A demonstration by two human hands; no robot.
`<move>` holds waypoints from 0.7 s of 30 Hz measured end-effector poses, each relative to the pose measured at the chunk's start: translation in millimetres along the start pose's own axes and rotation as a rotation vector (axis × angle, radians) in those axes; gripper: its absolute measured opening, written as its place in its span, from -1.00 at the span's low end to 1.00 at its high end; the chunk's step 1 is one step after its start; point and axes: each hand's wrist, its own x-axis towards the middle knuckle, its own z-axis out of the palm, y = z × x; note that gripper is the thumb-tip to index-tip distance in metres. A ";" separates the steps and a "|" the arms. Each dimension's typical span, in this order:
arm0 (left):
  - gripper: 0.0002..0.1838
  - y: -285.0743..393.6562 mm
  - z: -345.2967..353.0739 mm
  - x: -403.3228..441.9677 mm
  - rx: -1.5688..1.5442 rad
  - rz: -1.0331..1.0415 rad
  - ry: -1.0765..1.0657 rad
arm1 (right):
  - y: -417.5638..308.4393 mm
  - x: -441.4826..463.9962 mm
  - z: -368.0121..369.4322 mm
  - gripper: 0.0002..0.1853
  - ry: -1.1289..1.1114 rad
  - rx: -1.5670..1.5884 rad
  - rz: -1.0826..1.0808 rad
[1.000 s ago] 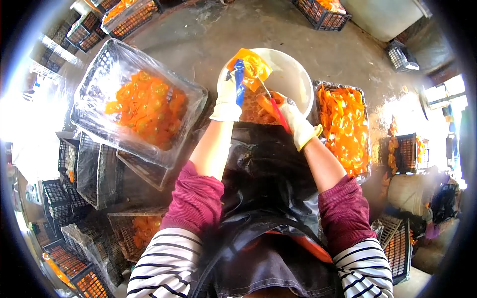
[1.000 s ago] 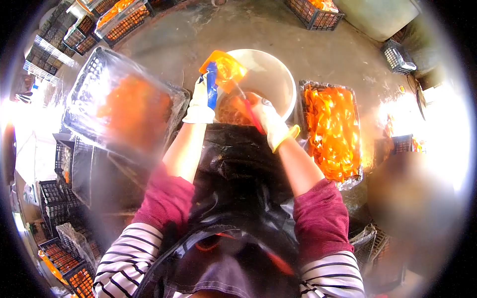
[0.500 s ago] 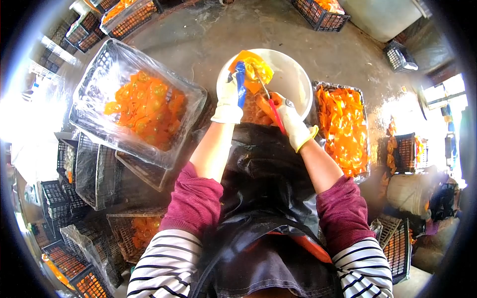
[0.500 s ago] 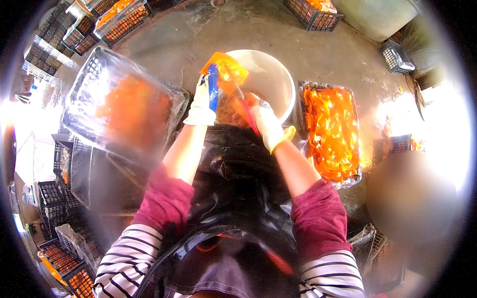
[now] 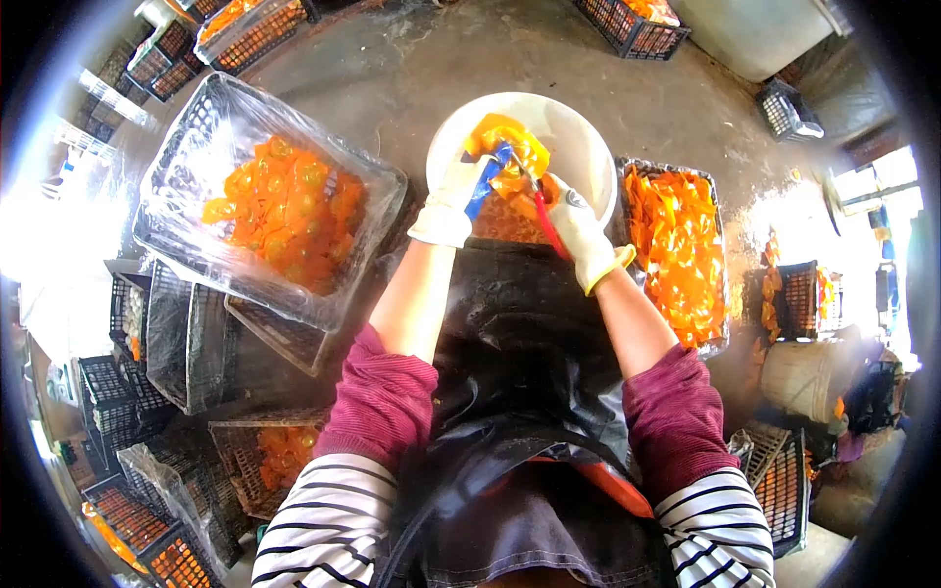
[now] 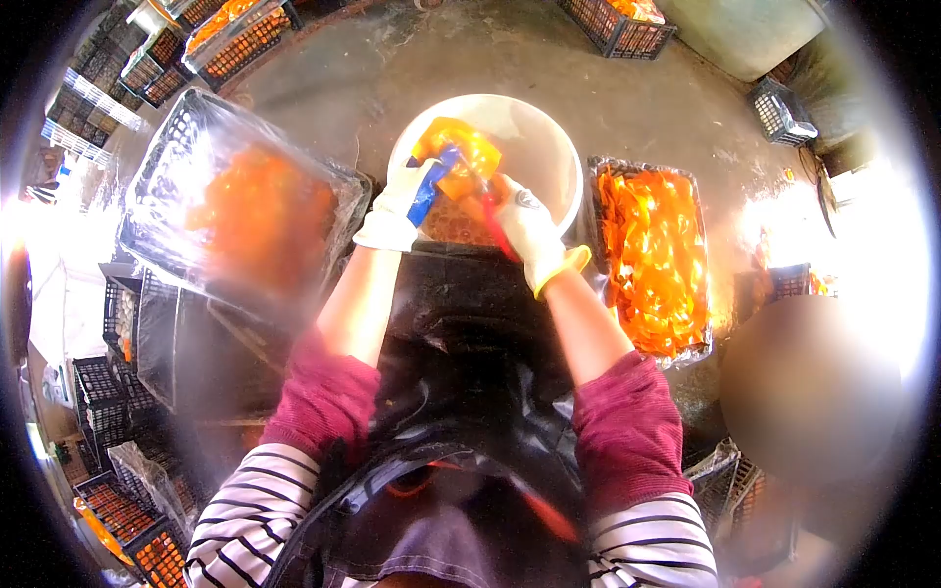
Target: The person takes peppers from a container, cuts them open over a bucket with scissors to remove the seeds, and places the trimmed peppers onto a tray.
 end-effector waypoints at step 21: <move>-0.59 -1.3 -6.4 1.8 0.364 0.041 -0.022 | 8.6 8.6 -14.2 -0.59 -0.142 0.238 0.201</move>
